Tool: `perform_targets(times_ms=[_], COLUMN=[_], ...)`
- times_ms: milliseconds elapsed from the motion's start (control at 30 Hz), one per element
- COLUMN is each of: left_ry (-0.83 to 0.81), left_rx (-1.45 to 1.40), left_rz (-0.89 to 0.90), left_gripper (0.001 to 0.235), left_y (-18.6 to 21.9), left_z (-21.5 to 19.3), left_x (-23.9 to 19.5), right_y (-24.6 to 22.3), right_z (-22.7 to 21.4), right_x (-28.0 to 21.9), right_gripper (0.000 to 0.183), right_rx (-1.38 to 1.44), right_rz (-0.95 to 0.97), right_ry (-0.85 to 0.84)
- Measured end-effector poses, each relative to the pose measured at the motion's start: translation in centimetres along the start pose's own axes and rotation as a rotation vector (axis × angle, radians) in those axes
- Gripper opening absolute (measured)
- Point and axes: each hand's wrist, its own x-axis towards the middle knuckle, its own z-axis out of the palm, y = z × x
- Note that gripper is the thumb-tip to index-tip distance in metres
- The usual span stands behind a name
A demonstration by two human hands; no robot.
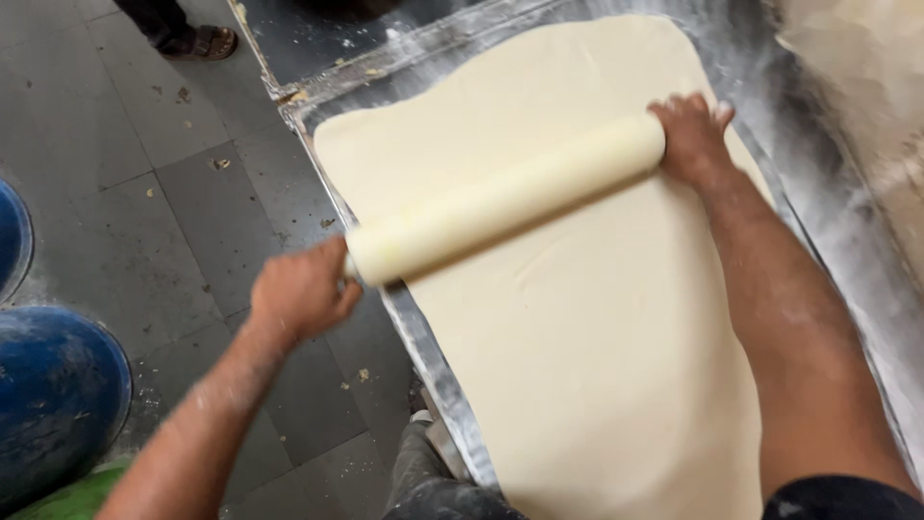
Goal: The person uses a rolling pin to flatten a large sheet of dough on a floured metal table. They repeatedly roll the dough back and forth, occasionally lifting and repositioning it to ensure even thickness. The person also sprinkles flour onto the surface and the dough to prevent sticking.
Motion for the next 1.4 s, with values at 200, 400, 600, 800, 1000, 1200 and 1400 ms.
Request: perform_targets(times_ms=[200,400,600,800,1000,1200,1400], left_ry=[-0.209,-0.181,-0.253,-0.445,-0.601,-0.589,-0.289], left_rx=[-0.169,-0.238,-0.253,-0.27,-0.4,-0.465,-0.432], left_rz=[0.043,0.128,0.211,0.223,0.264,0.373,0.489], left_gripper=[0.037,0.036,0.051,0.051,0.051,0.048,0.038], left_y=[8.0,15.7,21.6,26.3,28.1,29.7,31.1], left_z=[4.7,10.7,16.5,21.2,23.0,22.3,21.5], left_x=[-11.4,-23.0,-33.8,-42.3,-48.0,-45.7,-37.0], right_y=[0.8,2.5,3.6,6.2,8.5,10.3,14.3], right_z=[-1.8,-2.0,-1.2,2.0,5.2,4.6,6.3], right_x=[-18.6,-36.1,-51.7,-65.8,-76.7,-81.6,-75.0], right_gripper=[0.015,0.015,0.017,0.019,0.033,0.025,0.026], right_rx=[0.07,0.093,0.165,0.128,0.027,-0.003,-0.059], right_rz=[0.094,0.188,0.262,0.32,0.349,0.477,0.49], right_ry=[-0.093,-0.196,-0.232,-0.286,-0.409,-0.416,-0.143])
